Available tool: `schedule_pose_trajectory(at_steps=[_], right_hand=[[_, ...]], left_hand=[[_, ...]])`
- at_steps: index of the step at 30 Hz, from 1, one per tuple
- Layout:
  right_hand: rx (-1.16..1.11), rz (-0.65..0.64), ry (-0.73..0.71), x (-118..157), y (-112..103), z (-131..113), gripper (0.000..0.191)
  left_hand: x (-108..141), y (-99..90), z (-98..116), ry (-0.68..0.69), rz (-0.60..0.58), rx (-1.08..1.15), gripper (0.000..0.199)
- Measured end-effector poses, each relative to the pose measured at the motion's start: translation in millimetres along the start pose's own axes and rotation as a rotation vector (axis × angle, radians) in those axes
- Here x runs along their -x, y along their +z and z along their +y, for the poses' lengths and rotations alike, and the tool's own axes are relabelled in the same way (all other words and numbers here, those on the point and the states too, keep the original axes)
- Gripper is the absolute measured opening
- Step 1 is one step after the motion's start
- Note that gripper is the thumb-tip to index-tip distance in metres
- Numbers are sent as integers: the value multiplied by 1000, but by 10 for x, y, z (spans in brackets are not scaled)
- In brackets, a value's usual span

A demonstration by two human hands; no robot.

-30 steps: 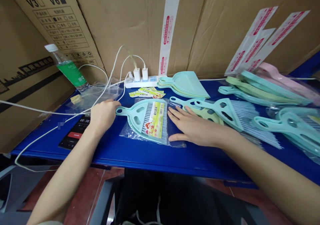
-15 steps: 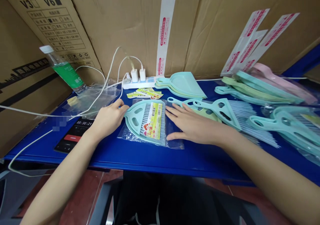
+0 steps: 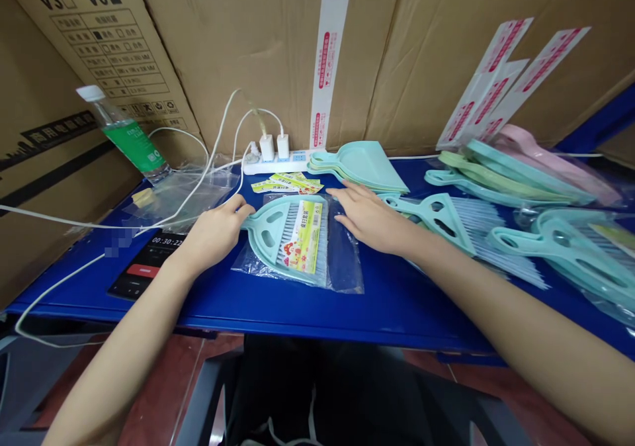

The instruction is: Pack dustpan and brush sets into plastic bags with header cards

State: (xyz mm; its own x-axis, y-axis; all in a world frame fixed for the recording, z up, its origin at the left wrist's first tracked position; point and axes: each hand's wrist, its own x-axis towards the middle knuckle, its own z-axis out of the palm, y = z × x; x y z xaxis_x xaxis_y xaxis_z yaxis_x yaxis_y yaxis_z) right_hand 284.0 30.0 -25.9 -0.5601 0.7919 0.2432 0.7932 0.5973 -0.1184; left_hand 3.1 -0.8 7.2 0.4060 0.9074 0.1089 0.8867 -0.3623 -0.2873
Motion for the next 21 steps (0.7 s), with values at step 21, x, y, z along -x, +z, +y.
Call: schedule_pose_trajectory(at_steps=[21], right_hand=[[-8,-103,-48,23,-120,-131,52]], left_hand=[[6,22,-1,21,34,92,41]])
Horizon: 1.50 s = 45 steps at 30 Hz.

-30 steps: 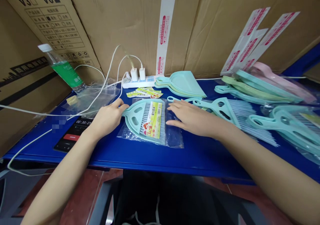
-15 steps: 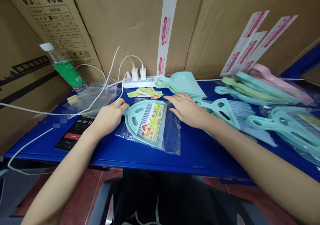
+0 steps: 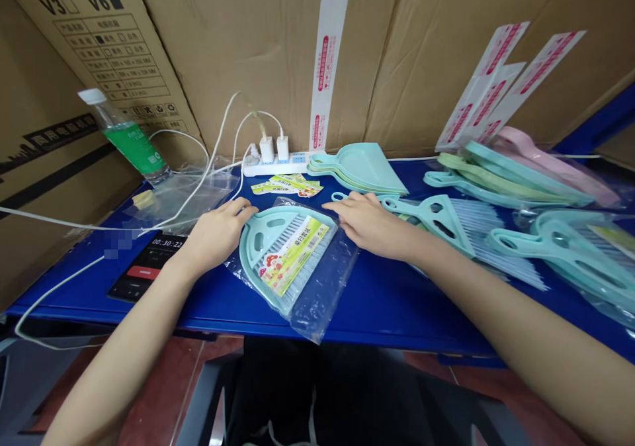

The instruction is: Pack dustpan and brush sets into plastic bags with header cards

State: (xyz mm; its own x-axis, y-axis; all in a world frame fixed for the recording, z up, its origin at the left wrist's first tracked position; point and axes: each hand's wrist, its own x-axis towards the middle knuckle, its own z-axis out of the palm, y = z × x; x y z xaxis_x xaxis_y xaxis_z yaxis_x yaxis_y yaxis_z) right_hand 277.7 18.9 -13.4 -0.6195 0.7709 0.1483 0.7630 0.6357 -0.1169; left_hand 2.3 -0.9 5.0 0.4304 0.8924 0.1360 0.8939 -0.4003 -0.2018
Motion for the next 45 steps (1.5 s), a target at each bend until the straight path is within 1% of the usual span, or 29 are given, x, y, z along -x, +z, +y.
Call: schedule_pose_trajectory(at_steps=[6,11,13,17,20,24,27,29,36,42,45], right_hand=[[47,-50,-19,78,-38,-17,62],[5,-181,-21,147,-173,-88,71],[-10,-199,-18,174,-210,-101,71],[-29,-159,-60,196,-219,-92,63],[-46,-146,-79,189,-208,-71,55],[-72,-129,-98,184,-210,-52,53],[-69,-119,-82,188,-217,-69,53],[-34,-99,-72,194,-218,-97,51],[90,-45,-116,192,-197,-201,44],[180,-74,-99,168,-190,-249,43],[191,-64,-92,163,-178,-254,42]], left_hand=[[4,16,-10,19,46,84,41],[1,46,-24,62,68,121,38],[-2,47,-24,71,81,126,38],[-6,35,-20,65,95,86,39],[-8,24,-18,22,112,23,41],[-16,12,-8,-23,65,-22,42],[-25,8,0,1,11,-26,39],[-28,9,2,21,-4,-20,37],[-27,7,-3,57,9,-26,37],[-31,29,-14,64,15,-41,37],[-27,42,-21,72,25,-32,37]])
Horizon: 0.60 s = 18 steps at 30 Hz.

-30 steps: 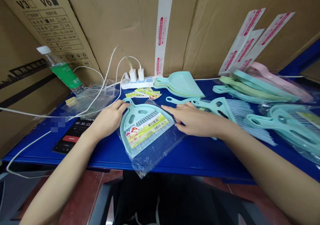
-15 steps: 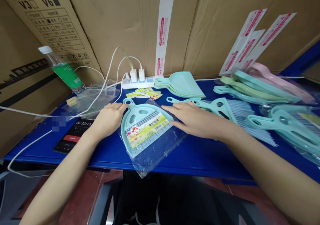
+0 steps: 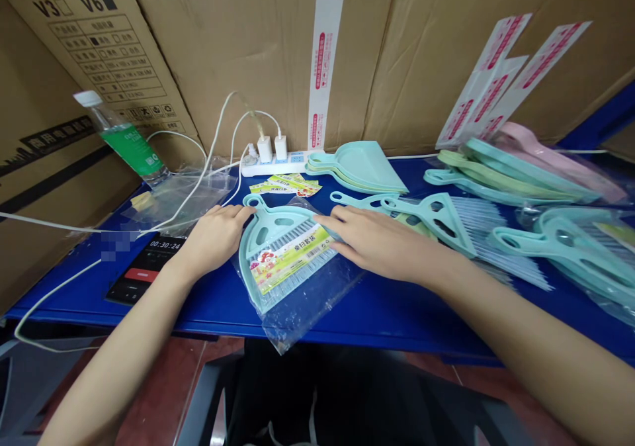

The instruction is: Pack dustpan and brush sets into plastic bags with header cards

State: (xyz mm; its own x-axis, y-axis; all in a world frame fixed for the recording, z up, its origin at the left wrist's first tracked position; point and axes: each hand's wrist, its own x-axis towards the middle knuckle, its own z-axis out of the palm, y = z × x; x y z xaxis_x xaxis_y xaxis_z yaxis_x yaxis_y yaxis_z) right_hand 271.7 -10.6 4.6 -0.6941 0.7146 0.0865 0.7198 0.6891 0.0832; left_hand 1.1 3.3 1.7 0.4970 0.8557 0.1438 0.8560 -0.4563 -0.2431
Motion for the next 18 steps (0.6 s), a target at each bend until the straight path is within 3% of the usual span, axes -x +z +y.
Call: schedule_pose_trajectory(at_steps=[8,18], right_hand=[[-8,-81,85,-41,-60,-59,40],[-114,-108,86,-1,-60,2,46]], left_hand=[[2,-3,-4,12,10,5,38],[9,12,-8,32,30,16,38]])
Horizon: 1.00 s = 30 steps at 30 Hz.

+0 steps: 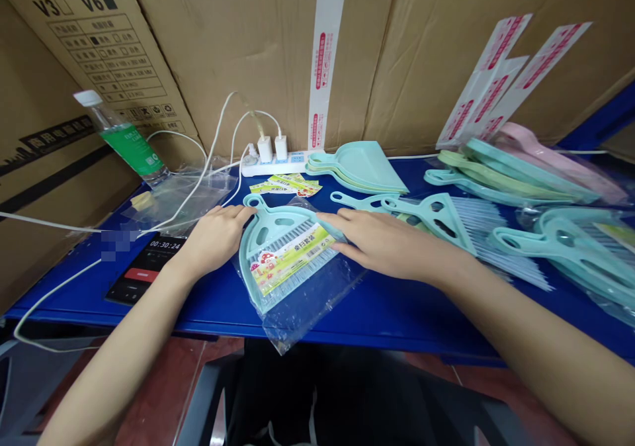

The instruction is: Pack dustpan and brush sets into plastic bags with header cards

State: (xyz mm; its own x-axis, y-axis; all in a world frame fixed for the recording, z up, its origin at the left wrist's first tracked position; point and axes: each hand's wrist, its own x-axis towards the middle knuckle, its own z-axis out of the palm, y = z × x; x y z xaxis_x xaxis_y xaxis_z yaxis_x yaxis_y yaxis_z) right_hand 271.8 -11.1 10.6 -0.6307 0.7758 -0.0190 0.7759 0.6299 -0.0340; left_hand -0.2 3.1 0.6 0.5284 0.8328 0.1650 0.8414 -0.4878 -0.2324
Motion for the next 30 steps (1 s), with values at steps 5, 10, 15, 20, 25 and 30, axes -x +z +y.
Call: schedule_pose_trajectory(at_steps=[5,10,15,20,25,30], right_hand=[[-88,29,-21,13,28,41,46],[-155,31,-42,35,68,110,48],[-165,-18,-34,53,24,113,52],[-236,-142,-54,84,-113,136,65],[-358,-122,0,49,-114,211,74],[-347,-9,103,-77,16,143,64]], left_hand=[[-7,-3,6,-8,-15,1,38],[-9,-13,12,-37,-28,19,40],[-6,-42,36,-63,-61,27,43],[-7,-61,53,-89,-94,30,44],[-4,-47,47,-87,-85,23,43],[18,-17,11,-56,-50,22,44]])
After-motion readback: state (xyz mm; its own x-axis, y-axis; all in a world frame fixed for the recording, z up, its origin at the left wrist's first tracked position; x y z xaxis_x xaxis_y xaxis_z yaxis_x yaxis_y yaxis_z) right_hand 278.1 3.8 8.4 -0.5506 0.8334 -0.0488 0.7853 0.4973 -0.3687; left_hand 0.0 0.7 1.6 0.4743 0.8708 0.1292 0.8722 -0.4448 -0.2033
